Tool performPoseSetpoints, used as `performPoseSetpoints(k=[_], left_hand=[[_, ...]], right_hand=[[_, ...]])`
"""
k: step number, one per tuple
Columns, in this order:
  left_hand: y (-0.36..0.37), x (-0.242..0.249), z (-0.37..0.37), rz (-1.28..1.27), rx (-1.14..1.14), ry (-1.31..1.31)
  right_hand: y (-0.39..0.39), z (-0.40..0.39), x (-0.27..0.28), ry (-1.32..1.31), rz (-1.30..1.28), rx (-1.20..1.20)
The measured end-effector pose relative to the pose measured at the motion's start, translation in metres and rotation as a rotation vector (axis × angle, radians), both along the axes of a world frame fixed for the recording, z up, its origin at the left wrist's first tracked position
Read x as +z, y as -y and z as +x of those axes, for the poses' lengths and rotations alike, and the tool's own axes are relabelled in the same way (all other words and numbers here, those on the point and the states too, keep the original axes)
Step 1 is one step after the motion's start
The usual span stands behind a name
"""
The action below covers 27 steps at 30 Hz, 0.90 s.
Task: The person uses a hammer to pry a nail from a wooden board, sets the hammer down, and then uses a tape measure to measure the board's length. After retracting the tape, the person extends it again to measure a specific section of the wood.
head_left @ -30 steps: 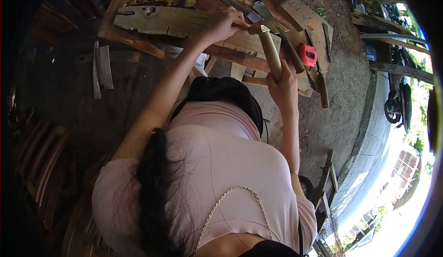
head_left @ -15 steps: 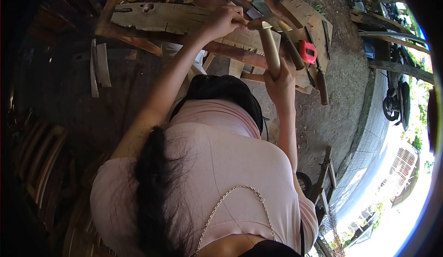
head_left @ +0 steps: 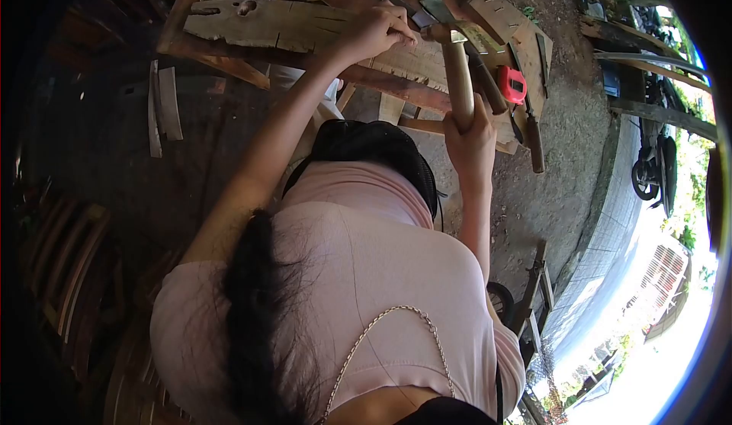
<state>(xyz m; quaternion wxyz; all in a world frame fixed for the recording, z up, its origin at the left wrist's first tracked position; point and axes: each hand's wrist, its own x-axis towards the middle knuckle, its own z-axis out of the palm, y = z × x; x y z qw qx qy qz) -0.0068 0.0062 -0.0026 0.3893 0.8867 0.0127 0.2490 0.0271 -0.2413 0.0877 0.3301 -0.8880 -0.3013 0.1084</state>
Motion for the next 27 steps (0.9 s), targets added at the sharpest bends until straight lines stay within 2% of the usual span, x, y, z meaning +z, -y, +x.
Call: performPoseSetpoints(k=[3,4,9,11,15,16,20,23,25,27], left_hand=[[0.002,0.003,0.001,0.03,-0.011,0.002],[0.001,0.004,0.001,0.051,-0.001,0.005],[0.001,0.002,0.0,0.028,0.011,0.009],[0.001,0.002,0.0,0.021,-0.012,0.001],[-0.002,0.003,0.002,0.072,0.031,0.012],[0.002,0.002,0.0,0.045,0.037,0.032],[0.001,0.003,0.0,0.036,-0.019,0.062],[-0.002,0.001,0.003,0.05,-0.007,0.034],[0.001,0.0,0.001,0.016,-0.011,0.065],[0.001,0.001,0.001,0.026,-0.012,0.066]], right_hand=[[-0.003,0.001,-0.016,0.075,0.011,0.069],[-0.002,0.004,-0.022,0.057,-0.071,0.101],[0.0,-0.007,-0.016,-0.055,0.016,0.014],[-0.003,-0.01,-0.03,0.05,0.116,-0.038],[-0.001,0.002,-0.02,-0.002,-0.048,0.042],[-0.003,-0.001,-0.01,-0.019,-0.007,0.035],[-0.004,-0.005,-0.028,0.043,0.077,-0.005],[0.001,0.006,-0.018,0.008,-0.021,0.078],[0.002,0.004,-0.012,-0.049,-0.035,0.044],[0.001,-0.001,-0.013,0.02,0.052,-0.042]])
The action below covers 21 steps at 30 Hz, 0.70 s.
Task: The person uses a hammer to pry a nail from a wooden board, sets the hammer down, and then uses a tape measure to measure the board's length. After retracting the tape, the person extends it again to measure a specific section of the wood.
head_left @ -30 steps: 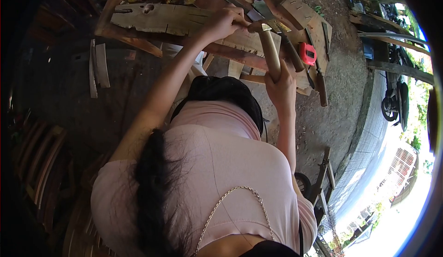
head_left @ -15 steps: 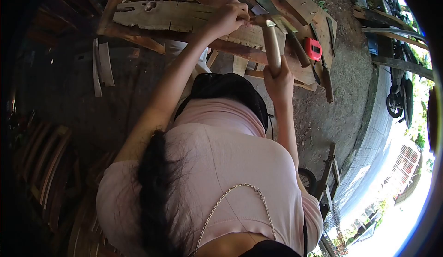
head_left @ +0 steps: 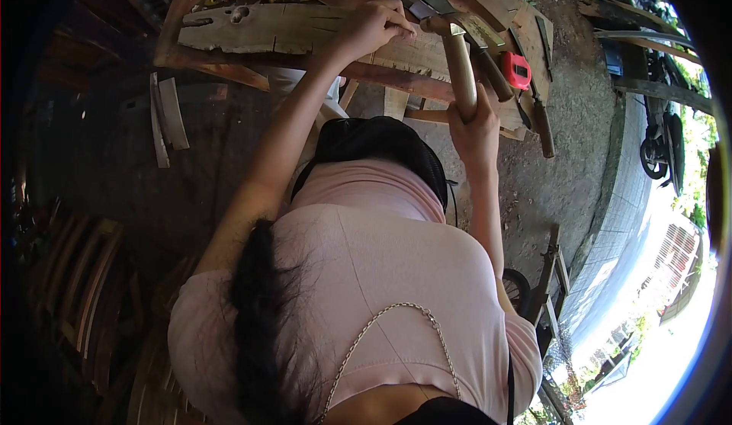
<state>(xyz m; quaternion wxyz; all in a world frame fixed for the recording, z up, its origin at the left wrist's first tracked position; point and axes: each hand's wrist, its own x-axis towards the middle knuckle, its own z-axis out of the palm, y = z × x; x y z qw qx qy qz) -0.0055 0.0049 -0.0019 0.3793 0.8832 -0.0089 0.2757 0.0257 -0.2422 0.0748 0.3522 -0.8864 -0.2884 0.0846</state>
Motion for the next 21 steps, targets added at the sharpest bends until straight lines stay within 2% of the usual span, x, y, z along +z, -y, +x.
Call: performPoseSetpoints(k=[5,10,13,17,19,21], left_hand=[[-0.001,0.005,0.0,-0.052,-0.003,-0.055],[0.0,0.003,-0.001,0.021,0.0,-0.031],[0.0,0.003,0.0,-0.049,-0.004,-0.054],[-0.002,0.001,0.0,-0.1,-0.024,-0.023],[0.0,0.006,-0.002,-0.146,0.031,-0.11],[0.0,0.003,0.0,-0.105,0.027,-0.092]], right_hand=[[0.005,0.005,-0.003,0.036,-0.091,0.119],[0.002,0.002,-0.002,-0.068,-0.052,-0.003],[0.002,0.012,-0.01,-0.008,-0.104,0.126],[0.011,0.015,0.003,-0.073,-0.078,0.086],[0.015,0.015,0.006,-0.097,-0.087,0.026],[0.016,0.014,0.009,-0.114,-0.081,0.005]])
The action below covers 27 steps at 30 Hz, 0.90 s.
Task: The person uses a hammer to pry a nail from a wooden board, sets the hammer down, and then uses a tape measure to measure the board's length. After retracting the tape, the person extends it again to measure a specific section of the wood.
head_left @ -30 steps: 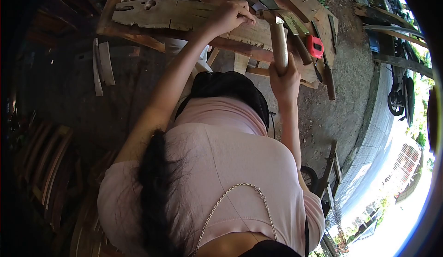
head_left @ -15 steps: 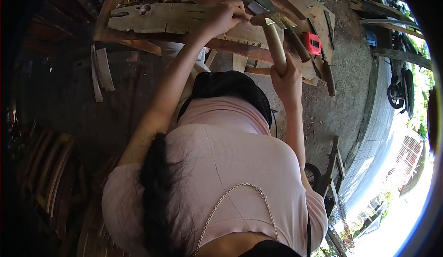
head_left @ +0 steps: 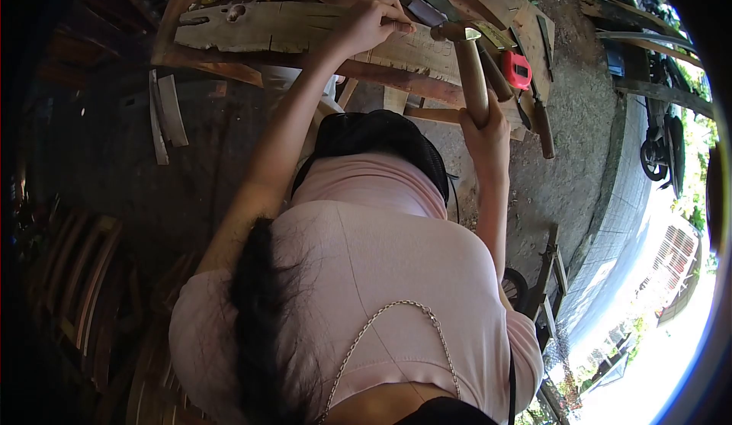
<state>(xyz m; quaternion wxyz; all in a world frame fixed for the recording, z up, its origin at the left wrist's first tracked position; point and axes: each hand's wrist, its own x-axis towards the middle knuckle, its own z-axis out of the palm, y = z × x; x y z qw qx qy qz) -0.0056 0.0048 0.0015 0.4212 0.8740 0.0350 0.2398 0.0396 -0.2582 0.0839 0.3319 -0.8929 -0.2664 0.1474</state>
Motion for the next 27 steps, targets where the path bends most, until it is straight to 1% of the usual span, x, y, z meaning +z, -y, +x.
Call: performPoseSetpoints(k=[1,4,11,14,17,19,20,22,23,25,26,27], left_hand=[[0.0,-0.002,0.001,0.043,-0.004,0.018],[0.0,-0.005,0.003,0.017,-0.016,0.059],[0.0,-0.004,0.001,0.033,-0.033,0.06],[-0.001,-0.004,0.0,0.065,-0.039,0.065],[-0.001,-0.004,0.001,0.084,-0.058,0.091],[-0.001,-0.004,0.0,0.088,-0.061,0.103],[-0.001,-0.004,0.0,0.089,-0.059,0.104],[0.0,-0.002,-0.001,0.105,-0.06,0.06],[-0.001,-0.001,-0.001,0.106,-0.058,0.061],[-0.001,-0.003,-0.001,0.119,-0.057,0.083],[0.0,-0.004,-0.001,0.118,-0.06,0.083],[0.0,-0.004,-0.001,0.104,-0.053,0.071]], right_hand=[[0.0,0.0,0.001,-0.016,0.007,-0.021],[0.004,0.0,-0.003,0.013,0.005,0.012],[0.004,-0.003,-0.004,0.012,-0.004,0.04],[0.002,-0.001,0.001,-0.05,-0.01,0.025],[0.003,0.006,0.002,-0.002,0.017,0.032],[0.003,0.011,0.004,-0.102,-0.041,0.003],[0.001,0.011,0.008,-0.101,-0.04,0.005],[-0.005,0.006,0.015,0.0,0.025,0.043],[-0.008,0.005,0.009,0.001,0.026,0.045],[-0.016,0.003,-0.003,0.125,0.149,0.098],[-0.019,0.002,-0.004,0.171,0.122,0.164],[-0.019,0.002,-0.005,0.171,0.123,0.161]])
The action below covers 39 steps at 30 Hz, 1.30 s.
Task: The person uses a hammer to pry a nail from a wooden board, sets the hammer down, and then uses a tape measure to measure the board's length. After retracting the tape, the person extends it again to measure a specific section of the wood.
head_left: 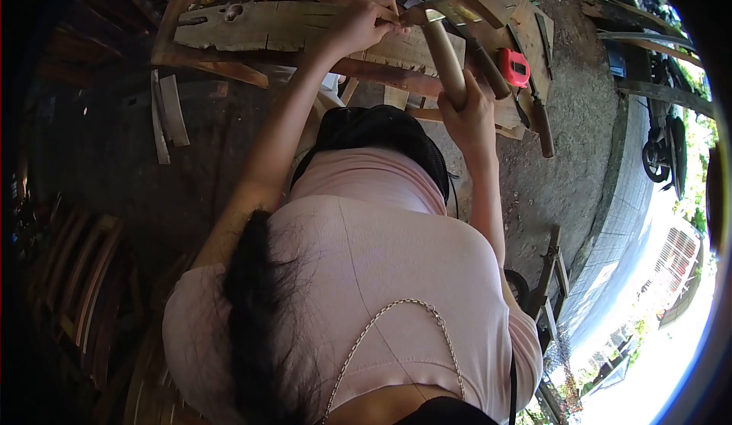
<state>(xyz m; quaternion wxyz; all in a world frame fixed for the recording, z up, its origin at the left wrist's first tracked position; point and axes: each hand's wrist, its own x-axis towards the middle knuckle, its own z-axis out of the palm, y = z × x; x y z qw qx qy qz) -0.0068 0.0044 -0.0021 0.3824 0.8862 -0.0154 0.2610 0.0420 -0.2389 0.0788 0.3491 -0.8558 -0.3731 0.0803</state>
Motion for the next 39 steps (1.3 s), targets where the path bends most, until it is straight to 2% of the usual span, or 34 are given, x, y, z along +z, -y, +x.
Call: performPoseSetpoints(k=[2,4,7,10,14,18,20,22,25,29,33,37,39], left_hand=[[-0.002,0.002,0.0,-0.008,0.013,-0.011],[0.0,0.005,-0.002,-0.002,0.016,-0.015],[-0.003,0.003,-0.001,0.004,0.015,-0.037],[-0.003,0.003,-0.001,-0.021,0.043,-0.034],[-0.002,0.002,-0.004,-0.05,0.038,-0.038],[-0.002,0.002,-0.001,-0.01,0.017,-0.017],[-0.002,0.003,-0.001,-0.014,0.032,-0.021],[-0.003,0.006,-0.003,-0.047,0.02,-0.032],[-0.001,0.008,-0.003,-0.048,0.017,-0.065],[-0.003,0.004,-0.002,-0.053,0.014,-0.065],[-0.004,0.004,-0.004,-0.028,0.027,-0.037],[-0.004,0.004,-0.001,-0.006,0.013,-0.032],[-0.005,0.007,-0.002,-0.004,0.021,-0.021]], right_hand=[[-0.003,0.002,-0.003,-0.076,-0.05,0.035],[-0.002,0.001,0.006,-0.025,-0.005,0.035],[-0.001,0.001,0.015,-0.144,-0.049,-0.053],[0.002,0.002,-0.003,-0.01,-0.064,0.031],[0.006,-0.001,0.006,-0.101,-0.093,-0.016],[0.003,-0.005,0.0,-0.081,-0.043,-0.074],[0.004,-0.001,-0.008,-0.009,-0.139,0.008],[0.007,-0.007,0.001,0.01,-0.113,0.015],[0.008,-0.011,0.003,-0.131,-0.074,-0.089],[0.007,-0.004,-0.015,-0.013,-0.103,0.025],[0.006,-0.011,0.0,-0.143,-0.075,-0.066],[0.005,-0.006,-0.021,-0.029,-0.12,0.011],[0.006,-0.006,-0.008,-0.051,-0.123,-0.016]])
